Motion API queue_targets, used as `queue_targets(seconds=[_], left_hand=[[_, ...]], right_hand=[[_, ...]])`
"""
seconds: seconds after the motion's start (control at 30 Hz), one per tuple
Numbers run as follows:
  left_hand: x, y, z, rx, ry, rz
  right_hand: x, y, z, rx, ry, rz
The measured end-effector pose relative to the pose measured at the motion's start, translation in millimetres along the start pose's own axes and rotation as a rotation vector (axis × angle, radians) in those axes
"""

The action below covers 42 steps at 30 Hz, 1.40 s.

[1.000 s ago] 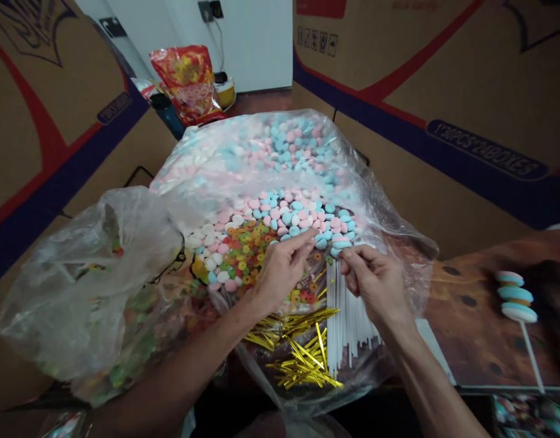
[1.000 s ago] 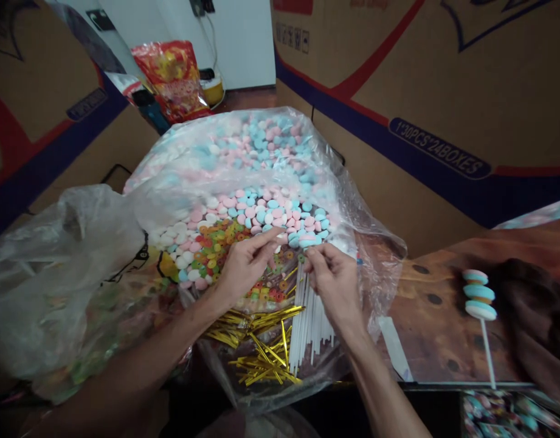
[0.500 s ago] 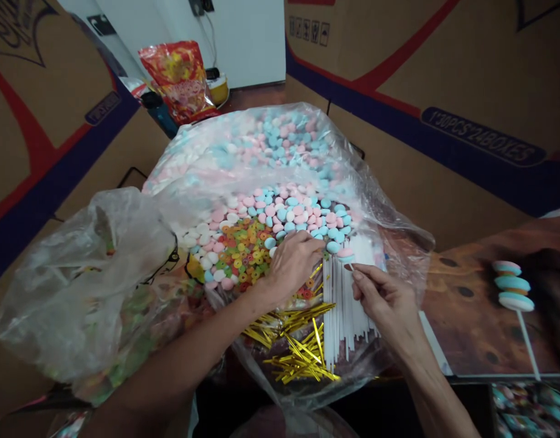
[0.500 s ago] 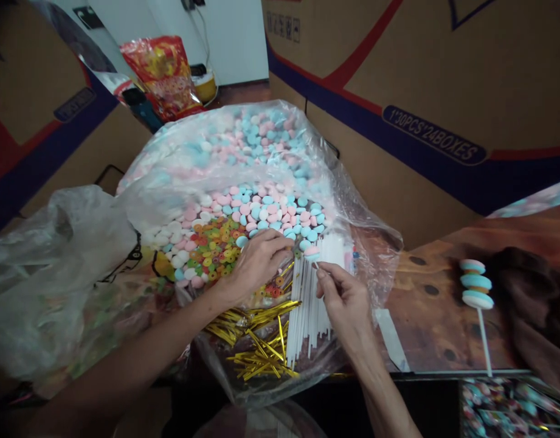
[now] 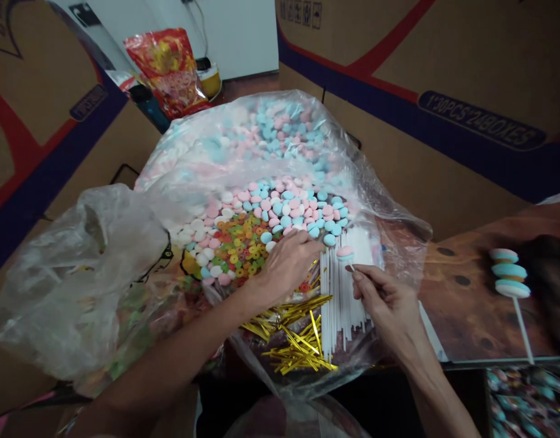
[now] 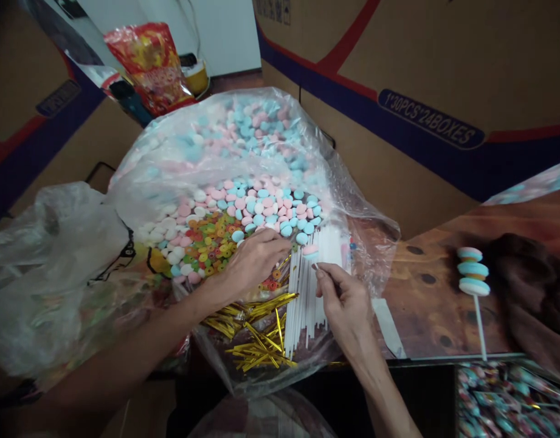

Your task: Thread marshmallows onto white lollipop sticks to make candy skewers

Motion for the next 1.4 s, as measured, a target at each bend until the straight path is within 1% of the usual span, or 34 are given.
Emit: queue_targets(seconds=[0.07,0.13,0.2,0.3,0.37,0.43,0.5,0.57,0.6,0.67,0.73,0.77,0.8,0.87,0.9,0.97,1.17,1.23,1.3,1.4], left_hand=[[2.2,-2,-11,-0.056,-0.075,-0.004],[3.2,-3,-20,-0.112,-0.150,0.039],[3.7,-2,-26,-0.151,-0.201,0.071],[3.8,4,-30,-0.169,-0.204,0.074],[3.3,12,-29,-0.165,-0.182,0.091],[2.4,19,-27,-0.132,-0.167,0.104],[2.7,20,-24,-0.052,-0.156,0.041],[5.9,15,-21,0.074,-0.097,-0.151],[8.4,10,-20,0.142,-0.052,-0.310],[12.8,-3,-20,0.277,0.018,-0.716],[14.5,-14,-22,0.408,0.053,-1.132],[14.3,-18,-23,0.462,0.068,-1.303],[13.5,-20,-25,0.501,0.085,-1.435],[10.8,-23,-27,0.536,0.120,-1.568],[9.3,-23,-28,0.533,0.129,-1.565],[7.2,-23,-29,0.500,0.138,-1.435],[10.8,-17,-28,0.264,0.160,-0.719],[10.7,-10,-26,0.177,0.137,-0.572],[7.7,-1,-22,0.112,0.092,-0.478],[-2.6,10,-16,0.080,0.003,-0.317]], right_hand=[[0,-2,0,0.014,-0.002,-0.020],[-1,-3,0,0.024,-0.003,-0.029],[-3,-3,0,0.029,-0.007,-0.032],[-6,-3,0,0.032,-0.024,-0.032],[-8,-4,-1,0.037,-0.036,-0.032],[-8,-5,-2,0.036,-0.037,-0.018],[-8,-6,-4,0.028,-0.030,0.012],[-8,-6,-6,0.020,-0.020,0.036],[-8,-6,-7,0.020,-0.019,0.042],[-8,-6,-8,0.025,-0.027,0.045],[-10,-5,-10,0.039,-0.054,0.036],[-11,-5,-10,0.053,-0.065,0.030],[-12,-5,-11,0.071,-0.073,0.019],[-15,-4,-11,0.112,-0.080,-0.010],[-16,-4,-11,0.124,-0.077,-0.028],[-17,-4,-10,0.128,-0.066,-0.063],[-7,-1,-8,0.109,-0.017,-0.146],[-2,2,-7,0.088,0.007,-0.185],[2,5,-8,0.072,0.024,-0.210],[4,7,-9,0.066,0.021,-0.218]])
Point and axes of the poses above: each hand's wrist, its own z-axis towards the middle knuckle, its own x-axis out of the back of the hand, y = z × x, the point moved 2 cm from there along z, towards the middle knuckle, and after that the axes turned 1 degree about -y, right-handed, at the moved point
